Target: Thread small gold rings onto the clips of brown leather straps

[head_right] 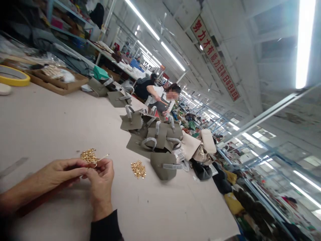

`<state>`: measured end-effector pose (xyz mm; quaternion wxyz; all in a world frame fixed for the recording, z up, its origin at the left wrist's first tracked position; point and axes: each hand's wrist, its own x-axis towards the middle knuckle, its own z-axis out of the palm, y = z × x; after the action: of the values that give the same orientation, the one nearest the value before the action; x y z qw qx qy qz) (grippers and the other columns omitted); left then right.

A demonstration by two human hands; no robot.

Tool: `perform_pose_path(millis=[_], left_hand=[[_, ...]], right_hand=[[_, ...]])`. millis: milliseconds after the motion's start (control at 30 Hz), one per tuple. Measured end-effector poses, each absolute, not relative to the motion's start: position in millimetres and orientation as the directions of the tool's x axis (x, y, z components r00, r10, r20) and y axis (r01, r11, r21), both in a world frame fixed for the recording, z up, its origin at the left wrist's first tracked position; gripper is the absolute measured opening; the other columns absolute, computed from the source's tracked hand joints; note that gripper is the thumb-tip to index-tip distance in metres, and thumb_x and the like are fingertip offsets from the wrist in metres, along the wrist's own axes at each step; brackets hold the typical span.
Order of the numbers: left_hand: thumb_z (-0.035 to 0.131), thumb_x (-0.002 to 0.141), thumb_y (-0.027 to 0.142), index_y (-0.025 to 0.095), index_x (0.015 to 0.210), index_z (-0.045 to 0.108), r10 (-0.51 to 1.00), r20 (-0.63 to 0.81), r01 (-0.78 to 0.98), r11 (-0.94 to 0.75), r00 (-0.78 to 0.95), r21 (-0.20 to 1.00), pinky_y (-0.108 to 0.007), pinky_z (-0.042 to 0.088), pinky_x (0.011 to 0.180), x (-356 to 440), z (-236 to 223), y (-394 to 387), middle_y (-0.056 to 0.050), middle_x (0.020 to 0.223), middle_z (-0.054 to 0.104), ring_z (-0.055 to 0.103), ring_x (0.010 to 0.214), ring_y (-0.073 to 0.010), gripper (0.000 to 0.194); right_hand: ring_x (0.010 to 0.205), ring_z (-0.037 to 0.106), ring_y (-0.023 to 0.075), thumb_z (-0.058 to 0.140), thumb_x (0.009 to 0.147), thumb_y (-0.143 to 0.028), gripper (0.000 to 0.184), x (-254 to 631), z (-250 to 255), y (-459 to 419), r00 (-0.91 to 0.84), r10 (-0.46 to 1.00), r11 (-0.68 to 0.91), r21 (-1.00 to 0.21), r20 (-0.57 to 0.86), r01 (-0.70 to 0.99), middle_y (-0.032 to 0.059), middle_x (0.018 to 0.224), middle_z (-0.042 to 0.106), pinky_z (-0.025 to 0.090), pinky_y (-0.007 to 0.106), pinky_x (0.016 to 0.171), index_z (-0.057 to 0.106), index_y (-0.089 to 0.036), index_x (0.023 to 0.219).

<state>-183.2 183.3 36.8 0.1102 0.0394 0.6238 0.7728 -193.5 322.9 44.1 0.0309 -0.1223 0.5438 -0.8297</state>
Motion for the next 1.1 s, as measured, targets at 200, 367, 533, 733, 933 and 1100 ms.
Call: perform_pose_path(millis=[200, 367, 533, 733, 933, 1100], left_hand=[[0.065, 0.077, 0.054, 0.022, 0.093, 0.069, 0.196, -0.022, -0.032, -0.045, -0.980, 0.998, -0.026, 0.046, 0.077, -185.4, 41.2, 178.6, 0.000, 0.097, 0.068, 0.061, 0.086, -0.0219, 0.036], [0.066, 0.071, 0.055, 0.025, 0.088, 0.069, 0.097, 0.058, 0.062, 0.044, -0.994, 0.997, -0.032, 0.041, 0.099, -186.5, 42.9, 176.8, 0.000, 0.100, 0.070, 0.060, 0.106, -0.0283, 0.034], [0.066, 0.063, 0.059, 0.023, 0.081, 0.065, 0.001, 0.050, 0.050, 0.074, -0.999, 0.996, -0.033, 0.043, 0.094, -182.5, 39.7, 183.0, -0.003, 0.099, 0.070, 0.061, 0.103, -0.0299, 0.040], [0.063, 0.064, 0.059, 0.024, 0.081, 0.062, -0.086, 0.088, 0.077, 0.123, -0.992, 0.989, -0.032, 0.044, 0.092, -177.1, 39.7, 187.7, -0.004, 0.102, 0.070, 0.062, 0.102, -0.0287, 0.040], [0.061, 0.073, 0.061, 0.027, 0.100, 0.068, -0.036, 0.141, 0.135, 0.140, -0.989, 0.981, -0.033, 0.040, 0.105, -178.3, 28.1, 185.9, 0.000, 0.117, 0.067, 0.057, 0.116, -0.0270, 0.044], [0.063, 0.075, 0.064, 0.025, 0.112, 0.066, -0.016, 0.212, 0.208, 0.117, -0.977, 0.971, -0.035, 0.036, 0.112, -181.6, 15.3, 189.7, -0.001, 0.124, 0.064, 0.055, 0.121, -0.0249, 0.054]], right_hand=[[0.072, 0.061, 0.0119, 0.074, 0.065, -0.019, 0.040, -191.8, 45.7, 319.9, -0.991, -0.101, -0.312, -0.949, 0.084, -0.049, 0.0008, 0.085, 0.066, 0.049, 0.021, 0.062, 0.055, -0.015, 0.100], [0.076, 0.060, 0.0146, 0.063, 0.077, -0.021, 0.020, -181.5, 63.6, 316.0, -0.946, -0.283, -0.186, -0.977, 0.158, -0.108, 0.0037, 0.084, 0.068, 0.048, 0.025, 0.073, 0.074, -0.013, 0.090], [0.066, 0.058, 0.0141, 0.065, 0.075, -0.022, 0.020, -178.2, 66.6, 315.1, -0.950, -0.291, -0.269, -0.962, 0.117, -0.036, 0.0035, 0.076, 0.067, 0.049, 0.026, 0.071, 0.077, -0.013, 0.088], [0.064, 0.053, 0.0122, 0.065, 0.072, -0.017, 0.017, -176.4, 70.3, 312.6, -0.952, -0.275, -0.350, -0.936, 0.133, -0.029, 0.0019, 0.070, 0.063, 0.047, 0.025, 0.068, 0.077, -0.014, 0.084], [0.065, 0.057, 0.0111, 0.066, 0.069, -0.014, 0.017, -178.1, 75.0, 317.3, -0.958, -0.255, -0.306, -0.951, 0.130, -0.048, 0.0009, 0.074, 0.067, 0.048, 0.022, 0.069, 0.076, -0.014, 0.082], [0.075, 0.064, 0.0149, 0.067, 0.070, -0.016, 0.019, -184.4, 67.1, 320.4, -0.967, -0.204, -0.284, -0.954, 0.154, -0.092, 0.0046, 0.083, 0.072, 0.051, 0.024, 0.074, 0.076, -0.012, 0.086]])
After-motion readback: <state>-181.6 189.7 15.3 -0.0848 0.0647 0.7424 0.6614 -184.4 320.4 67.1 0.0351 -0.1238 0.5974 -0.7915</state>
